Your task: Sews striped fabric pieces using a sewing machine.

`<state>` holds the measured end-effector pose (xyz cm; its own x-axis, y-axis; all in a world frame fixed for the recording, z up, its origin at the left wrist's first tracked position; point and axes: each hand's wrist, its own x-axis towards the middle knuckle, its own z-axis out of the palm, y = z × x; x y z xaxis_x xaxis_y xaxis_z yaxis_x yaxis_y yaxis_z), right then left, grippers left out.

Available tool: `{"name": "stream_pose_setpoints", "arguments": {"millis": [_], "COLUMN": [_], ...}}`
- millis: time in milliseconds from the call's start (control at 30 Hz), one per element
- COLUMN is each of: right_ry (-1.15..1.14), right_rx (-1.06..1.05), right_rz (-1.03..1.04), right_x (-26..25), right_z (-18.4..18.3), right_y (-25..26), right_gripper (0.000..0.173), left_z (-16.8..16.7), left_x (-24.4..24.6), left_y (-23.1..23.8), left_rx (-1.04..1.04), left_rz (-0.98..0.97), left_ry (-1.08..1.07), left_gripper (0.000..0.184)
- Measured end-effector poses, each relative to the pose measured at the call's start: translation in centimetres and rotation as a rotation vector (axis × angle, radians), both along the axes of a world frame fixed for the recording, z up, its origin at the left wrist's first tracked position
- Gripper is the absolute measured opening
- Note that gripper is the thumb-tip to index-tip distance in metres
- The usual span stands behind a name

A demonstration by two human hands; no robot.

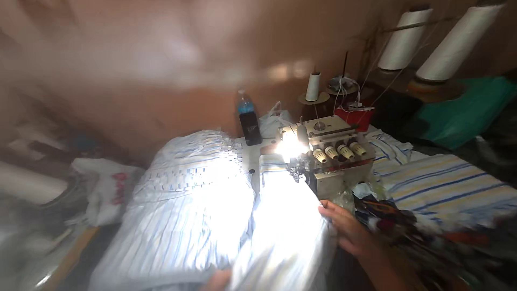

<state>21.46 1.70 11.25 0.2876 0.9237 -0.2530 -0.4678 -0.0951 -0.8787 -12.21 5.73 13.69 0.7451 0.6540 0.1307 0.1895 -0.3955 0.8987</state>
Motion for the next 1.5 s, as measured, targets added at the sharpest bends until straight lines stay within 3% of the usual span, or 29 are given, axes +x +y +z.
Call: {"name": "stream_pose_setpoints", "arguments": {"millis": [67, 167, 233, 300, 367, 467, 567, 667, 767, 833, 933, 1000, 1067, 1167, 1233, 1300, 1367, 1433, 1500], "right_ry": [0.257, 0.204, 0.049, -0.001, -0.046, -0.093, -0.123, -0.142, -0.248, -0.436, -0.614, -0.571, -0.535, -0.378, -0.282, -0.231, -0.234, -0.408, -0.836], "right_rx": [-0.007, 0.029, 0.032, 0.007, -0.026, -0.025, -0.001, -0.03, 0.052, 0.173, 0.243, 0.241, 0.274, 0.23, 0.167, 0.117, 0.092, 0.178, 0.408], "right_rz": [0.038, -0.019, -0.049, -0.036, -0.011, 0.03, 0.077, 0.177, 0.22, 0.202, 0.077, 0.005, -0.04, -0.097, -0.108, -0.096, -0.035, -0.021, -0.091], "right_x": [-0.6, -3.0, -4.5, -5.4, -6.2, -6.9, -7.7, -8.6, -9.8, -10.7, -10.9, -10.2, -9.6, -10.6, -11.8, -13.0, -13.7, -14.1, -14.2], "right_z": [0.3, -0.3, -1.1, -1.8, -2.6, -3.8, -5.1, -6.9, -8.5, -8.2, -8.0, -8.1, -8.8, -9.8, -10.5, -11.0, -11.4, -11.9, -11.3], "right_y": [0.0, 0.6, 0.8, 0.2, -1.0, -2.4, -3.8, -5.1, -6.2, -7.2, -7.5, -7.9, -8.0, -8.6, -9.5, -11.0, -12.9, -14.9, -16.3], "right_gripper": [0.02, 0.02, 0.015, 0.01, 0.011, 0.023, 0.023, 0.013, 0.023, 0.035, 0.04, 0.04, 0.035, 0.012, 0.034, 0.053, 0.062, 0.064, 0.05], "left_z": [6.4, 11.6, 11.4, 9.3, 5.7, -0.9, -7.3, -11.4, -14.1, -15.4, -13.8, -11.9, -10.0, -7.5, -6.3, -6.1, -6.3, -6.8, -7.3], "left_x": [-1.3, 0.6, 2.2, 3.8, 5.8, 8.0, 8.3, 7.7, 8.5, 9.5, 9.9, 8.7, 7.0, 5.1, 4.3, 3.1, 1.8, 0.9, 0.1], "left_y": [2.0, 8.7, 12.0, 11.2, 7.5, 0.4, -5.1, -8.5, -8.7, -7.4, -5.6, -5.8, -6.5, -6.9, -7.2, -7.5, -7.8, -8.4, -8.7], "left_rx": [0.241, 0.711, 0.923, 1.007, 0.836, 0.393, 0.2, 0.232, 0.479, 0.654, 0.658, 0.485, 0.145, -0.431, -0.38, -0.097, 0.152, 0.213, 0.137], "left_rz": [0.236, 0.69, 0.871, 0.835, 0.706, 0.623, 0.574, 0.423, 0.445, 0.512, 0.484, 0.406, 0.424, 0.572, 0.667, 0.722, 0.733, 0.736, 0.772], "left_ry": [0.06, 0.265, 0.29, 0.175, 0.007, -0.093, -0.222, -0.203, -0.077, -0.045, -0.091, -0.057, -0.026, -0.142, -0.174, -0.105, 0.052, 0.172, 0.138], "left_gripper": [0.034, 0.039, 0.046, 0.049, 0.043, 0.041, 0.029, 0.034, 0.054, 0.047, 0.018, 0.018, 0.018, 0.018, 0.016, 0.009, 0.015, 0.018, 0.02]}}
